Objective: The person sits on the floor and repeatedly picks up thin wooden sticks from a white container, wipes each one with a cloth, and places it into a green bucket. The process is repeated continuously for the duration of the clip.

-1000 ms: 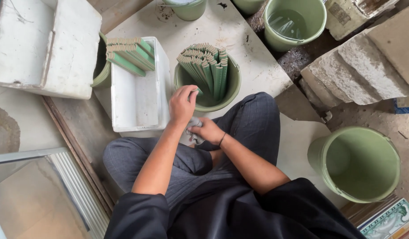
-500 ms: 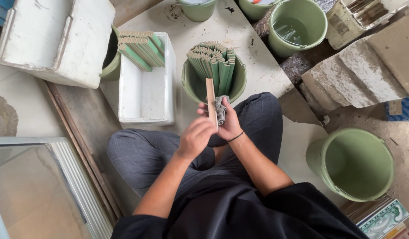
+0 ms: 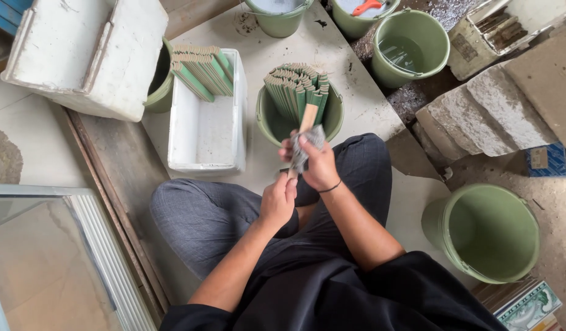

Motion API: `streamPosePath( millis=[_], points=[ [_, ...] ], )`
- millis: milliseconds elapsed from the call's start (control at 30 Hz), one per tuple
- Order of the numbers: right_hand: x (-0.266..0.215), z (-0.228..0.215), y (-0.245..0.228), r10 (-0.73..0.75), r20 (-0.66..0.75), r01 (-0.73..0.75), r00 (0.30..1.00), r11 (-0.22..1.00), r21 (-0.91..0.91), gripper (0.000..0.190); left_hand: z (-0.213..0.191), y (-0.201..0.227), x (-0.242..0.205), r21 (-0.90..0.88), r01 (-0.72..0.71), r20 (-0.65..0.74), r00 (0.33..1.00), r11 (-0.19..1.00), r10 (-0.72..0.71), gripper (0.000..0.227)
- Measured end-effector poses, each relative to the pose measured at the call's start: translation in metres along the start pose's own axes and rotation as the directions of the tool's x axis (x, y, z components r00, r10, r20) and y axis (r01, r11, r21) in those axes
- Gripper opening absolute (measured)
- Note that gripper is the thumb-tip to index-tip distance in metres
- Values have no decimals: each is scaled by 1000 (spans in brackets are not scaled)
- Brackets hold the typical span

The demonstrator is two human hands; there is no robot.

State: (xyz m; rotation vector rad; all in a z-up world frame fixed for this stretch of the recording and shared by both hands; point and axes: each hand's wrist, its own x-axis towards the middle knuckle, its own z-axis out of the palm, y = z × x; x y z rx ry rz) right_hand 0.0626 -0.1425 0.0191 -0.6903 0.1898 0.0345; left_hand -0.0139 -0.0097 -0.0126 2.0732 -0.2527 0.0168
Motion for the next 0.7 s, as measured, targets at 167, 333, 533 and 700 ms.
streamPosePath(
  millis=[167, 333, 533, 700],
  points=[
    [28, 8, -36, -140, -46, 138, 989, 989, -53, 28, 5, 1, -21, 92, -103, -20, 994, 990, 105, 28],
    [31, 19, -30, -177, -210, 154, 961, 981, -121, 49, 0, 0, -19, 78, -48, 6, 999, 996, 47, 30],
    [7, 39, -26, -110, -71, 106, 991, 993, -56, 36, -13, 1, -1, 68, -39, 8, 999, 997, 38, 36],
    [-4, 31, -6, -130, -48, 119, 990, 977, -177, 22, -25, 25, 10, 1, -69, -7, 998, 998, 69, 32]
  ],
)
